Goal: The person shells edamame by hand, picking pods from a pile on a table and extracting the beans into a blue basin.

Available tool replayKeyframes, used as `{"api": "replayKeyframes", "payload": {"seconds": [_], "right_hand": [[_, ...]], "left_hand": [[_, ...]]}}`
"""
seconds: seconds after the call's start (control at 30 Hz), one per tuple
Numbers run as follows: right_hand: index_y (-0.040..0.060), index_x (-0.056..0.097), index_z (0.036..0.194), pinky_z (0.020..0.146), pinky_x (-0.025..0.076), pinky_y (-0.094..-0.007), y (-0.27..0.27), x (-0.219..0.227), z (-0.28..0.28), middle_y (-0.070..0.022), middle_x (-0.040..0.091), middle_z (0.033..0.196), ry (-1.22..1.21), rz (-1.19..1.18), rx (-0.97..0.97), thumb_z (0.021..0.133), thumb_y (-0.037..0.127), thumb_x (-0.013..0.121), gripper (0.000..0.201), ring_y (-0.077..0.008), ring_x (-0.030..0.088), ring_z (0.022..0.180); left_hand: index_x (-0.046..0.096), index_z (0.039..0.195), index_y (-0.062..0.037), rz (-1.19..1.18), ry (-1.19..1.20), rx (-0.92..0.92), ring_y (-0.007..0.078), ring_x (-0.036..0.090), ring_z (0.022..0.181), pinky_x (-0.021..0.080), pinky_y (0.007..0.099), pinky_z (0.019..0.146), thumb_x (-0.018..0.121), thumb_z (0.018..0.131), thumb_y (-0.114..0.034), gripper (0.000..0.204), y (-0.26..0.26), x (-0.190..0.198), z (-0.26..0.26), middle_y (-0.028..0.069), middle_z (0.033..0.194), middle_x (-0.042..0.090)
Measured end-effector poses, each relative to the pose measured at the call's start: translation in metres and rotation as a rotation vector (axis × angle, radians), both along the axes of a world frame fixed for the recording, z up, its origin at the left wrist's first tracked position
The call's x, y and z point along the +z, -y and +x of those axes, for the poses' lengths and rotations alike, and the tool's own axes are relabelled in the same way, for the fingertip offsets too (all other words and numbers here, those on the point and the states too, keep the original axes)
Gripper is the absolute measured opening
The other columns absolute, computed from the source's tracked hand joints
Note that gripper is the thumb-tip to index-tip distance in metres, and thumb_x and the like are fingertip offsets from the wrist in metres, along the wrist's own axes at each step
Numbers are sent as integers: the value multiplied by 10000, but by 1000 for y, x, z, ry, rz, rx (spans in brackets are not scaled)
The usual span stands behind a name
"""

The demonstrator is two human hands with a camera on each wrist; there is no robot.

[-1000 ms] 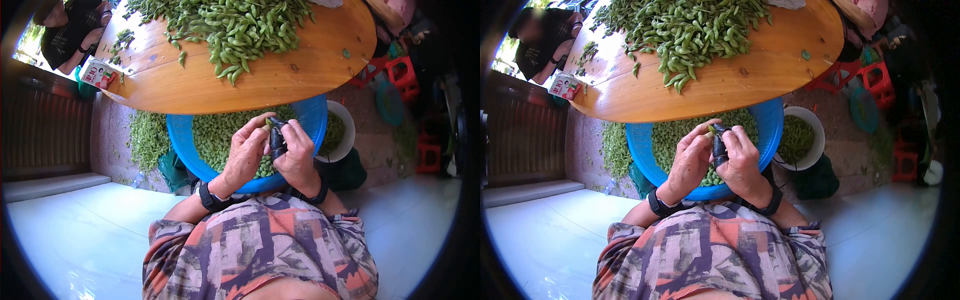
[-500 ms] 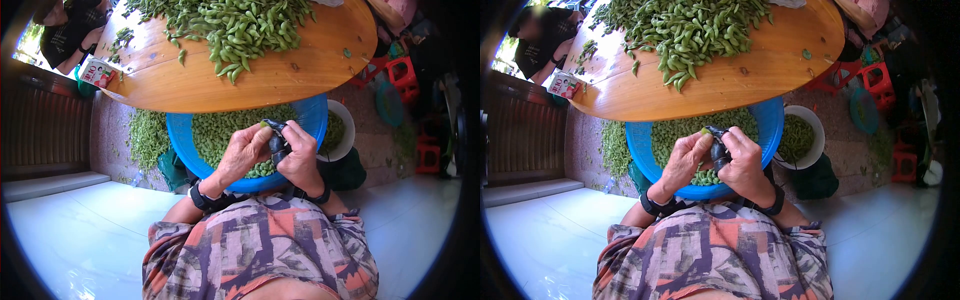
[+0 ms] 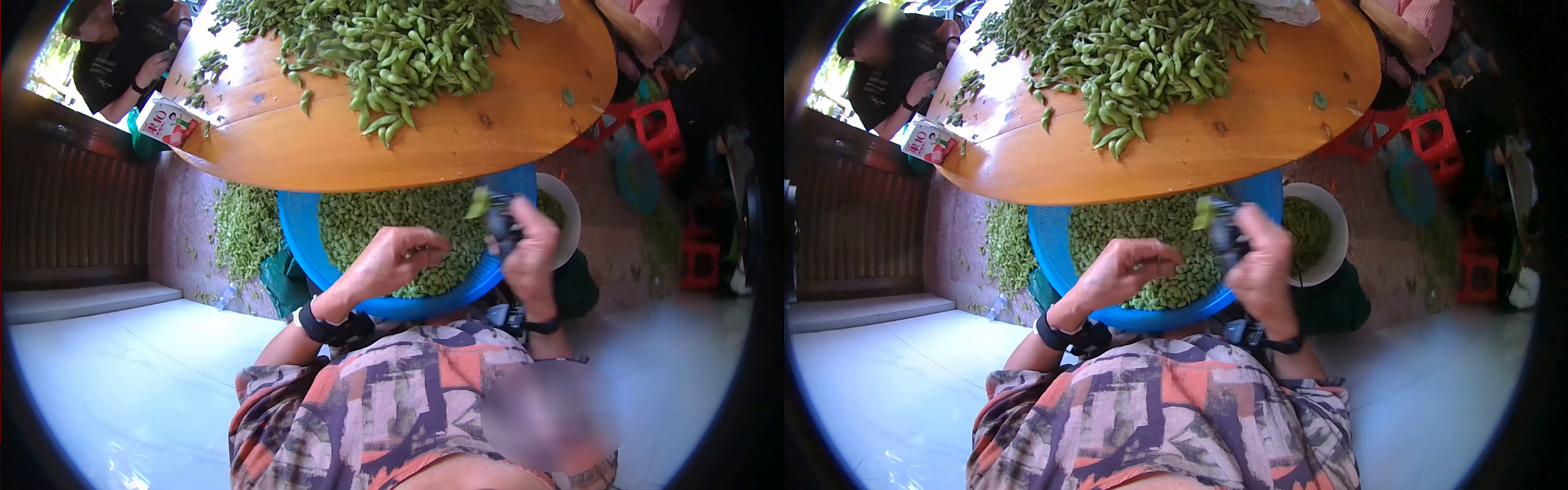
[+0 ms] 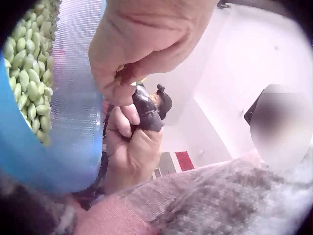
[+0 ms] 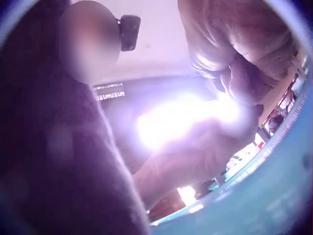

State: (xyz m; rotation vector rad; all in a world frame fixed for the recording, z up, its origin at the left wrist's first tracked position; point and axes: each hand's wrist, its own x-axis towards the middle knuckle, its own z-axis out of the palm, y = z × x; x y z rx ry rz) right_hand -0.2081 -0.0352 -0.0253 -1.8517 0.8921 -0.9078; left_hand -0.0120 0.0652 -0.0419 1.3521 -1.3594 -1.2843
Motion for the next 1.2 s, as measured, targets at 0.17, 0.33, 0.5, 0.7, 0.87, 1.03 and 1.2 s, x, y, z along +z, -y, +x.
{"api": "replayKeyframes", "payload": {"seconds": [0.17,0.33,0.5,0.7,0.87,1.03,1.2], "right_hand": [[-13,617,993,728,477,-452,43,34,-82,-249,622,928,-629,-328,-428,730,-82,507,293,-432,613,899],[21,631,1166,818,501,-425,38,46,-75,-249,651,1058,-669,-159,-471,796,-54,532,390,-410,635,971],[12,647,1112,767,508,-419,34,32,-48,-252,659,940,-433,-328,-317,758,-59,549,374,-399,657,894],[47,664,1168,594,430,-271,28,33,-2,-91,566,683,-121,25,-35,771,-75,499,446,-116,528,623],[51,644,1220,580,409,-201,18,47,26,30,573,735,237,521,202,830,-24,541,410,-37,486,641],[43,636,1227,592,415,-194,16,38,23,30,543,821,128,439,272,820,-35,547,424,-13,487,692],[22,643,1190,603,420,-199,12,36,21,17,535,811,143,415,254,818,-40,548,389,-40,512,693]], "left_hand": [[705,968,-22,-387,492,57,208,677,787,535,339,702,656,830,15,151,13,42,31,106,915,695],[692,953,-16,-545,828,423,323,650,802,532,387,725,639,839,-65,135,64,54,56,141,933,641],[678,997,-23,-448,1096,391,340,632,854,525,407,767,617,855,-117,181,73,45,57,133,1002,610],[651,1012,-24,-662,935,488,267,631,787,505,353,682,592,881,-67,150,68,46,48,122,947,605],[629,961,-8,-124,-22,294,63,459,584,367,221,517,593,956,-121,118,44,51,10,-21,702,533],[648,965,-30,-8,-403,355,17,412,538,287,181,458,614,959,-145,120,35,38,-8,-56,694,533],[645,923,-23,-101,-261,428,20,410,531,292,182,455,621,953,-129,113,36,27,-14,-56,686,531]]}}
